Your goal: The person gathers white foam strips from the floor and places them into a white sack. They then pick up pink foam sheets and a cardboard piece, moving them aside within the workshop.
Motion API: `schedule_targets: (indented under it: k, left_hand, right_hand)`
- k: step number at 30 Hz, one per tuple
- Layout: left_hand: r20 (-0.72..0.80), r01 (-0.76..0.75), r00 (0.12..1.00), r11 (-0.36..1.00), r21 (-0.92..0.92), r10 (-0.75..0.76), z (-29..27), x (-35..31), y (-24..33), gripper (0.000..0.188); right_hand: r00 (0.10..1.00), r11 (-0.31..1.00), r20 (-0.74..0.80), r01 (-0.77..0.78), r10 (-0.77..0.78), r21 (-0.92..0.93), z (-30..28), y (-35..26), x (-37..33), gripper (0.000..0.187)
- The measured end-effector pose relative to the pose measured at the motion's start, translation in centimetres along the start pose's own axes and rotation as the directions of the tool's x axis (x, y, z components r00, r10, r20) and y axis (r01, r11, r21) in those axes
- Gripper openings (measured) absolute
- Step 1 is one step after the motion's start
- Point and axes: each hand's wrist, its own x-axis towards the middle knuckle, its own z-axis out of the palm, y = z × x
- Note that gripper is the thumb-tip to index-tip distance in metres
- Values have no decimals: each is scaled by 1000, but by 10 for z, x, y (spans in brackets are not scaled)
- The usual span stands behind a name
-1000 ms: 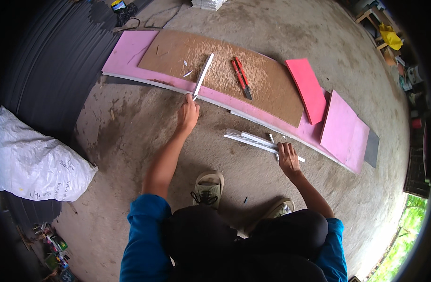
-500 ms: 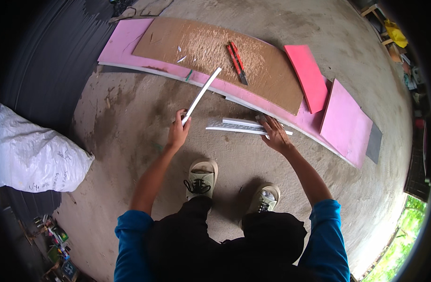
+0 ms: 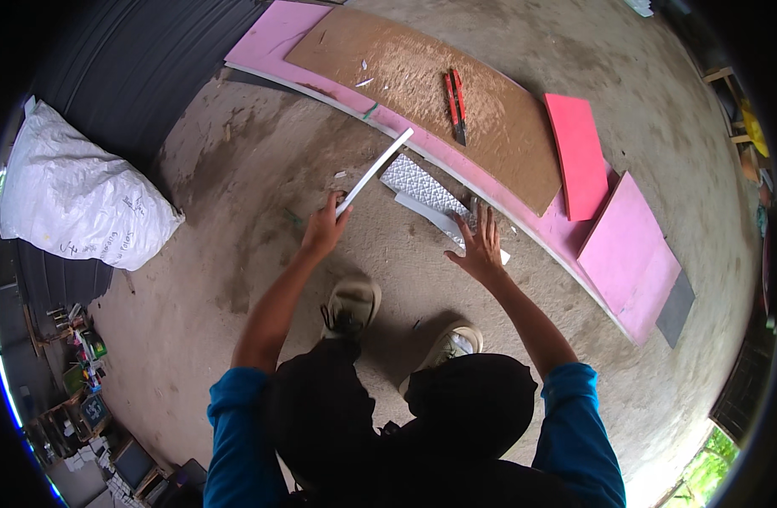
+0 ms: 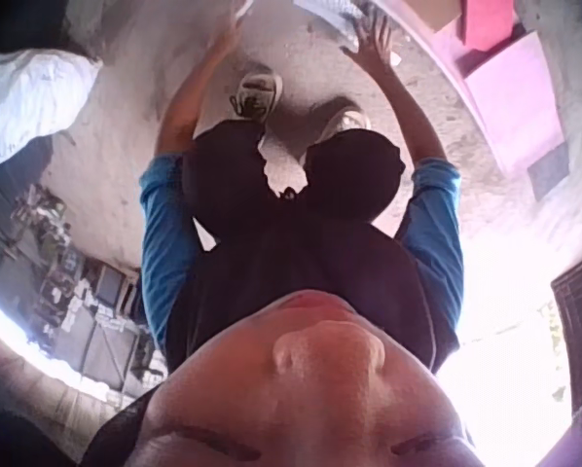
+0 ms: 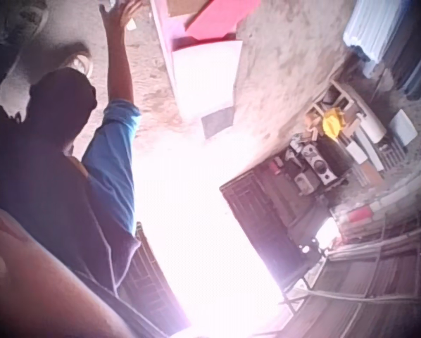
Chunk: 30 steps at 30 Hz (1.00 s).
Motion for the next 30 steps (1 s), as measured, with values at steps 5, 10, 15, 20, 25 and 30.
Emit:
schedule_targets:
  k: [5, 10, 15, 20, 25, 30]
  left_hand:
    - [-227, -58, 972, 998, 23, 62, 26, 9, -5, 29]
    - [-101, -382, 909, 905, 188, 405, 28, 19, -7, 27]
    - [-76, -435, 871, 834, 340, 485, 35, 28, -51, 26]
    - [-158, -381, 886, 878, 291, 437, 36, 37, -55, 25]
    - [-189, -362, 886, 887, 285, 422, 37, 36, -56, 24]
    - [-246, -324, 895, 920, 218, 373, 38, 26, -71, 23]
  right_hand:
    - [988, 999, -153, -25, 29, 24, 10, 4, 17, 79]
    - [920, 952, -253, -305, 299, 18, 20, -3, -2, 67]
    - [752, 813, -339, -577, 565, 74, 25, 15, -20, 61]
    - [769, 785, -228, -618, 597, -31, 27, 38, -18, 62]
    - [868, 883, -220, -466, 445, -50, 24, 32, -21, 55]
    - [973, 975, -74, -213, 217, 58, 19, -20, -20, 60]
